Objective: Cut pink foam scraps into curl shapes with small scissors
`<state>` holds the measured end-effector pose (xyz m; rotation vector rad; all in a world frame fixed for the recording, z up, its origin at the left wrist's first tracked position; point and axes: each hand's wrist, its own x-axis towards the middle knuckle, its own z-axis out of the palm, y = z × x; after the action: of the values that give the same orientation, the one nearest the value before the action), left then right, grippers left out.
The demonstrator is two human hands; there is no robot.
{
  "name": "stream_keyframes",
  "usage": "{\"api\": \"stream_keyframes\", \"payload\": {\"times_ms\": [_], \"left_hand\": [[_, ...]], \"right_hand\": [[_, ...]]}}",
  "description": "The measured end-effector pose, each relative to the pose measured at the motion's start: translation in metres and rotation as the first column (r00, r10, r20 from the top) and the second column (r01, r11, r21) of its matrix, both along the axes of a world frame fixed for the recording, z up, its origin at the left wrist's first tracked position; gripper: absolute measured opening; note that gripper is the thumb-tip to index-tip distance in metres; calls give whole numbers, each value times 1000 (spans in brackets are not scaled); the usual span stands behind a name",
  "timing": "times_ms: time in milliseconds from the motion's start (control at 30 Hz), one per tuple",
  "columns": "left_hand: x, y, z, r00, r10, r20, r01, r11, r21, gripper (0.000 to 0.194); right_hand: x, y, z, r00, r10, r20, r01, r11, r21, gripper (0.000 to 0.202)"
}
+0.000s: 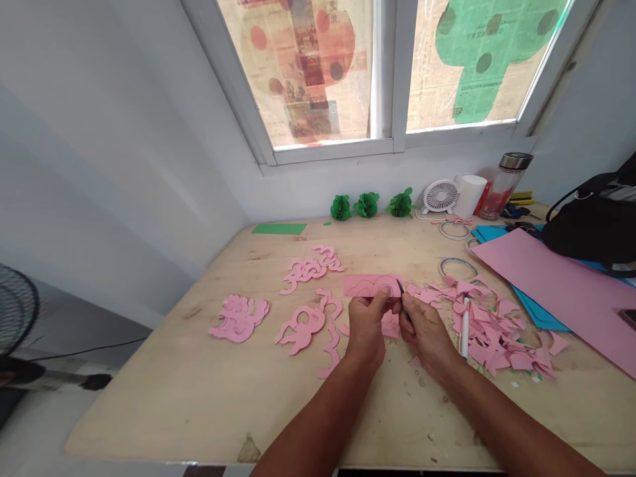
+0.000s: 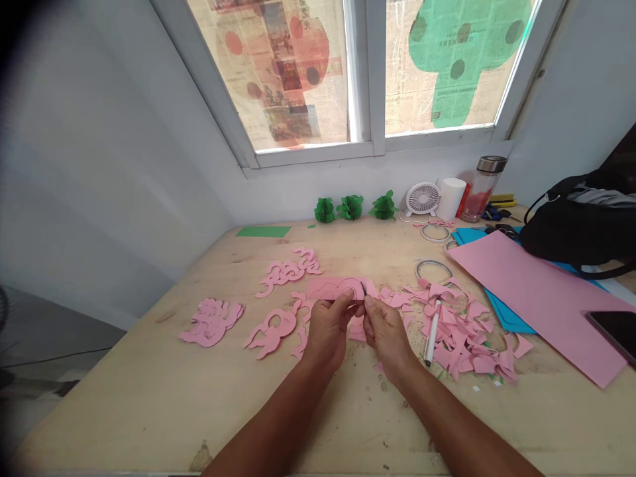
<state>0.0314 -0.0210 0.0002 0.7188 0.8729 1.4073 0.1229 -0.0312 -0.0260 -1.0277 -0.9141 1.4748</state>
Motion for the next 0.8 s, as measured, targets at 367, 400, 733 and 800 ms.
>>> {"api": "stream_keyframes", "payload": {"times_ms": [367, 400, 733, 800], "left_hand": [[0, 0, 0, 1000, 3, -21, -3, 1000, 1, 31], [0, 0, 1, 1000, 9, -24, -10, 1000, -9, 31], [-1, 3, -6, 993, 120, -15, -121, 990, -76, 28], [-1, 4, -7, 990, 138, -12, -138, 987, -87, 27]], "right_hand": [[1, 1, -2, 1000, 3, 13, -3, 1000, -8, 37], [1, 1, -3, 1000, 4, 12, -4, 1000, -9, 38], [2, 1, -2, 999, 20, 41, -19, 1000, -22, 36], [2, 1, -2, 999, 26, 44, -25, 999, -26, 36]]}}
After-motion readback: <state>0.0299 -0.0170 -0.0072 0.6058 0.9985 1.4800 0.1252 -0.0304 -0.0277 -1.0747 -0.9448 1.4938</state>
